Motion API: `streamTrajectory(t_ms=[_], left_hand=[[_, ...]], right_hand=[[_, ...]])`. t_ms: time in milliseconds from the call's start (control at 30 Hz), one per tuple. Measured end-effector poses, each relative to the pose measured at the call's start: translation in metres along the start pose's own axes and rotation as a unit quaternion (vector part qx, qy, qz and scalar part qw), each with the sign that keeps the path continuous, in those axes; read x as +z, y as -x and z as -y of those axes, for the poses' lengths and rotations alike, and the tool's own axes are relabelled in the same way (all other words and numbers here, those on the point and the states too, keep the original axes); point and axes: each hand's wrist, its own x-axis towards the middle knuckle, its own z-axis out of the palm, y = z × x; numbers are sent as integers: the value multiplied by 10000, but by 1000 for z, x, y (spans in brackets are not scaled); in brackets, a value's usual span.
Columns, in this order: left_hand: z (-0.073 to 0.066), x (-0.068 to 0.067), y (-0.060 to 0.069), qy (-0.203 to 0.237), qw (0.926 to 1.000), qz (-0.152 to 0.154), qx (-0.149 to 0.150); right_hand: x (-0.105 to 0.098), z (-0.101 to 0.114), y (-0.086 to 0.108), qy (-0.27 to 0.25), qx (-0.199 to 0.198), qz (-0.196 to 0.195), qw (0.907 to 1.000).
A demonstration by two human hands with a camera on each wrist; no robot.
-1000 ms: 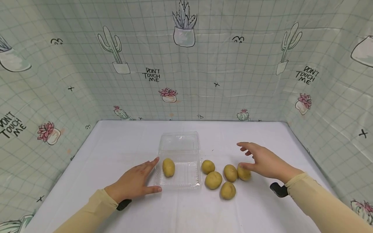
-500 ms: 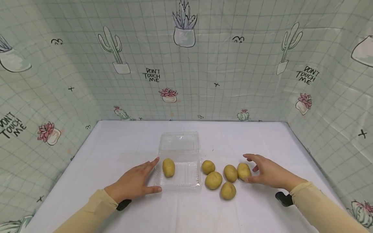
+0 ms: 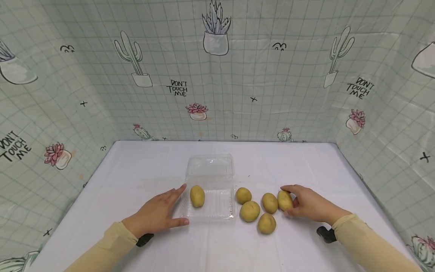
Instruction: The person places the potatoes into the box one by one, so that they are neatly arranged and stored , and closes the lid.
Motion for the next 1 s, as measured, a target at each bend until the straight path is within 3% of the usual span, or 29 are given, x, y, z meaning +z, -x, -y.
streamTrajectory(t_ms=[533, 1000], left_hand=[[1, 1, 0, -65, 10000, 5, -14], [2, 3, -1, -158, 9999, -15, 1]], right_hand=[[4, -2, -1, -262, 87, 98, 9996], [6, -2, 0, -240, 143, -128, 9995]])
